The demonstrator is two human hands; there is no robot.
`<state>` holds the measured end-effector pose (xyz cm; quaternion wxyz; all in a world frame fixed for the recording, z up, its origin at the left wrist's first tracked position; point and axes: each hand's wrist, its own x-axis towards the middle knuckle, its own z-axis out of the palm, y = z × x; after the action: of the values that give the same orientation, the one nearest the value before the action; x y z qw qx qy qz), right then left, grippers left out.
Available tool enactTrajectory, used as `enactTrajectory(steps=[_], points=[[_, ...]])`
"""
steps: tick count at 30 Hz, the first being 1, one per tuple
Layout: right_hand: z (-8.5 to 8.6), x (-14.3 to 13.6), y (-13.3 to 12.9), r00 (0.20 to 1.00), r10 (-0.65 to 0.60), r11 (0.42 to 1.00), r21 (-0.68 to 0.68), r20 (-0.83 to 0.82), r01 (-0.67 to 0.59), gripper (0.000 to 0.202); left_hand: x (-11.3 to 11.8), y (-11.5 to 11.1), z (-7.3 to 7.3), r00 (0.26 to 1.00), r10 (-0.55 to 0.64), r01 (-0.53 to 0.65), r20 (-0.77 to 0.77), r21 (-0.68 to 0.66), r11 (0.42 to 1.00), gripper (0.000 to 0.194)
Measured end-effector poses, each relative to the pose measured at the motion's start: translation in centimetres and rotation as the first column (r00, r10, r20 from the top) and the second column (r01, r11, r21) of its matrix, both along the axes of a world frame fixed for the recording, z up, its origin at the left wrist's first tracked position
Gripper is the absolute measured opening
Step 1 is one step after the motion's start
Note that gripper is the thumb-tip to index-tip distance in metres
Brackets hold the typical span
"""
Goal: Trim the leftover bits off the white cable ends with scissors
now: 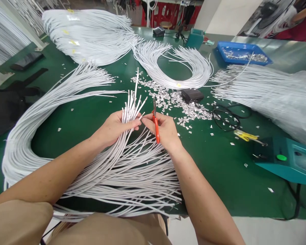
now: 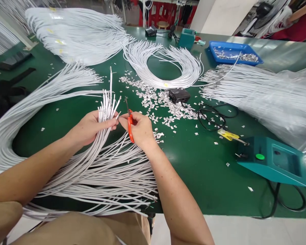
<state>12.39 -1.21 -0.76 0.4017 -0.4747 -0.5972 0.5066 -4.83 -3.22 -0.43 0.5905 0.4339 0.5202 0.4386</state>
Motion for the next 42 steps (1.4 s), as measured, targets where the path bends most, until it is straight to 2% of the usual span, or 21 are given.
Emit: enactTrajectory(steps=[4,9,13,17,23,30,33,35,37,39,42], points=[[-0.9,0.5,0.5,0.927,-0.073,0.989,0.144,0.369,0.02,0.013,-0.3,0.1,-0.1,0.996,0.027,-0.023,-0.085,0.039,0.999,0.031],[-1.4,0.6,0.6,0.807,-0.071,0.965,0.246,0.587,-0.094,0.03,-0.3,0.0,-0.1,0.99,0.048,-0.042,-0.132,0.045,0.998,0.032],[-1.2,0.6,0.6,0.752,-0.068,0.939,0.297,0.656,-0.174,0.034,-0.3,0.0,-0.1,0.989,0.058,-0.05,-0.135,0.065,0.997,0.031],[-1.2,0.6,0.5,0.711,-0.091,0.93,0.315,0.697,-0.19,0.031,-0.4,0.0,-0.1,0.987,0.032,-0.019,-0.155,0.084,0.996,0.031],[-1.5,0.5,0.4,0.725,-0.111,0.919,0.349,0.679,-0.186,0.034,-0.6,0.1,-0.2,0.988,0.012,-0.004,-0.154,0.05,0.999,0.032],[-1.7,0.7,0.6,0.726,-0.099,0.92,0.341,0.681,-0.194,0.032,-0.9,0.3,-0.3,0.976,-0.082,0.104,-0.201,0.101,0.989,0.025],[-1.4,0.9,0.8,0.798,-0.077,0.951,0.285,0.598,-0.122,0.026,-0.8,0.2,-0.3,0.972,-0.06,0.084,-0.225,0.098,0.992,0.024],[-0.8,0.9,0.7,0.904,-0.084,0.977,0.212,0.418,-0.007,0.019,-0.6,0.0,-0.1,0.971,-0.04,0.063,-0.235,0.092,0.994,0.025],[-0.2,0.7,0.6,0.983,-0.084,0.992,0.107,0.164,0.067,0.015,-0.3,-0.1,0.2,0.969,-0.033,0.054,-0.243,0.082,0.995,0.027],[0.3,0.4,0.3,0.997,-0.069,0.997,0.018,-0.04,0.07,0.016,0.1,-0.3,0.5,0.963,-0.033,0.054,-0.266,0.072,0.996,0.027],[0.6,0.0,0.0,0.981,-0.077,0.996,-0.063,-0.176,0.067,0.013,0.5,-0.4,0.9,0.952,-0.031,0.056,-0.305,0.071,0.996,0.027]])
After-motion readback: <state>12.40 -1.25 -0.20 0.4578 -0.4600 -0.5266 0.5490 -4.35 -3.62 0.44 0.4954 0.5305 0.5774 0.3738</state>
